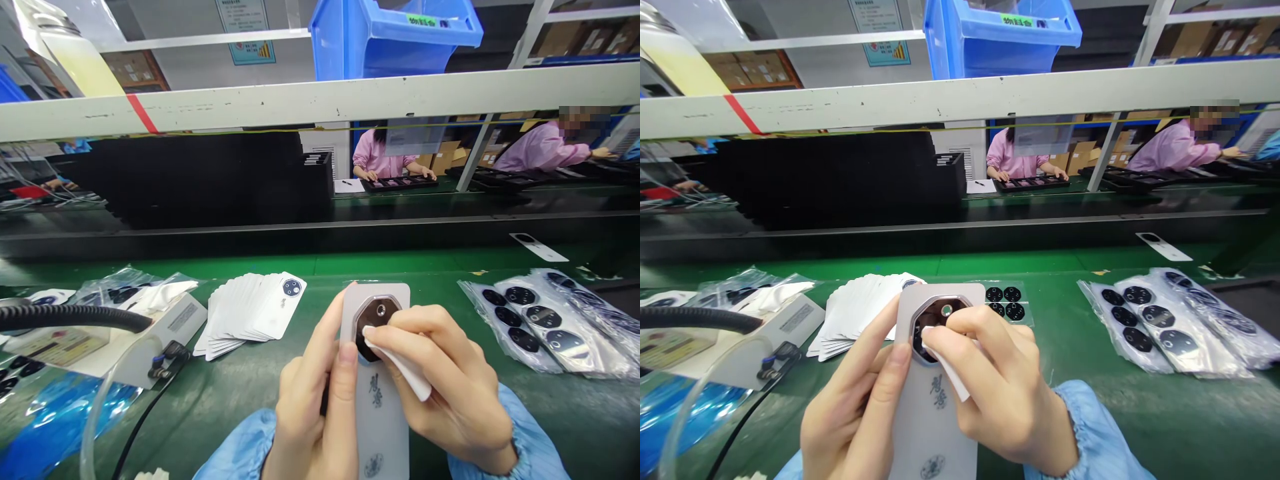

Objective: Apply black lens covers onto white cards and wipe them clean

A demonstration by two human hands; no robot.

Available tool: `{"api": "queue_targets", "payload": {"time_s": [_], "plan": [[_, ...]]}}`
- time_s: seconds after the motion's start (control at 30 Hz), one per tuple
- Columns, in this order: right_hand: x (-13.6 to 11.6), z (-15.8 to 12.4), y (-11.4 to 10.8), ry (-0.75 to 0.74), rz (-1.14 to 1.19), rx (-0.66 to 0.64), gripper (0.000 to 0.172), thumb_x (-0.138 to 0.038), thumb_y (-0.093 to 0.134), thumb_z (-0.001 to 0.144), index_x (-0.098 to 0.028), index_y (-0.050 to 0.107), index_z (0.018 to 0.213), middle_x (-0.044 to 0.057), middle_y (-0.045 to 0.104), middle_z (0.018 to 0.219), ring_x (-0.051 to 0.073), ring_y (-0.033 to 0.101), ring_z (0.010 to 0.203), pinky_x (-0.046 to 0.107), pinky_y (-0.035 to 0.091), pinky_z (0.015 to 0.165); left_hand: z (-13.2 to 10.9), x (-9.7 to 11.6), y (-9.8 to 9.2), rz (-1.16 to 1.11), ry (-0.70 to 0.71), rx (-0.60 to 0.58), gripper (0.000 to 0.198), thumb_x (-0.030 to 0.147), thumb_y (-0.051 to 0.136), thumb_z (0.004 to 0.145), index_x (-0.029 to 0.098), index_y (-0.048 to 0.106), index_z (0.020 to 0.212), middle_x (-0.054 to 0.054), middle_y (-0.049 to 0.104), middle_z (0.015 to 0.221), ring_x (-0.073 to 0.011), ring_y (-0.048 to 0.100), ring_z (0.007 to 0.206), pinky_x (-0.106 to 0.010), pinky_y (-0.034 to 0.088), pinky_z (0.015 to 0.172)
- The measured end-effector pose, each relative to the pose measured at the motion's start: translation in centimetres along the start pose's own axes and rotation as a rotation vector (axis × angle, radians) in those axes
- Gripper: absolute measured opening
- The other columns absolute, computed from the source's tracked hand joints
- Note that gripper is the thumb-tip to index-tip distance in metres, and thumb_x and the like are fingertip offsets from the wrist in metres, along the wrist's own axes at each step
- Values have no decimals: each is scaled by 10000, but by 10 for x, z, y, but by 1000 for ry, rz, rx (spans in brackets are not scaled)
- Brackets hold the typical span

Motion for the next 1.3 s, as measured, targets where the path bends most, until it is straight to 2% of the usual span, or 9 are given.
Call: {"api": "queue_targets", "payload": {"time_s": [0.13,0.2,0.3,0.4,0.53,0.8,1.03,1.17,1.3], "plan": [[1,-1,2,9,35,-4,310,56,514,779,-129,624,1002,33,558,907,85,546,747,220,457,603,-1,-7,-1,-30,-75,1,406,441,564,857,356,579,1254,19,717,915,-108,626,673,-149,440,488],[3,1,-1,38,95,5,302,54,507,785,-128,623,996,36,555,888,86,540,733,220,455,588,1,-8,-3,-67,-122,8,441,453,596,829,344,580,1256,13,718,972,-132,650,739,-146,439,468],[4,4,-9,88,243,43,275,32,538,777,-132,620,981,36,547,864,101,542,747,232,456,590,6,-6,0,-230,-203,-37,456,437,651,785,325,612,1225,9,736,873,-116,640,608,-138,439,440],[6,3,-20,143,370,112,263,16,570,764,-141,623,969,27,529,833,111,532,746,254,458,609,9,-3,9,-473,-305,-171,479,415,694,746,334,618,1212,23,721,705,-89,588,470,-137,445,436],[5,0,-26,200,412,151,256,22,556,770,-145,632,948,25,519,795,115,524,714,261,450,565,10,-3,14,-621,-368,-255,464,391,729,720,336,644,1172,25,703,664,-98,614,506,-128,457,467],[3,2,-28,215,367,180,258,7,565,775,-167,643,948,30,525,780,125,530,675,266,426,497,10,-5,13,-600,-386,-304,510,400,711,742,346,593,1235,25,667,620,-78,547,469,-129,394,444],[5,1,-26,211,340,160,277,13,577,759,-162,639,965,28,529,797,125,538,691,267,439,512,11,-6,13,-593,-384,-295,527,389,702,753,321,576,1261,20,646,592,-62,500,436,-125,367,422],[4,2,-25,212,325,108,269,8,585,758,-163,637,959,30,534,816,124,540,712,267,457,555,13,-3,13,-598,-341,-286,439,365,674,782,337,612,1215,19,691,694,-67,559,491,-129,452,506],[-2,5,-24,173,246,-1,243,4,581,766,-153,630,945,42,543,843,120,550,740,241,480,595,13,0,12,-543,-307,-281,474,379,651,791,301,587,1254,-1,703,736,-98,591,526,-161,479,522]]}}
Point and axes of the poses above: each hand's wrist, its own z-axis towards the middle knuckle, its own y-axis out of the palm, x = y × z, the point moved 6 cm from there along z, towards the middle knuckle
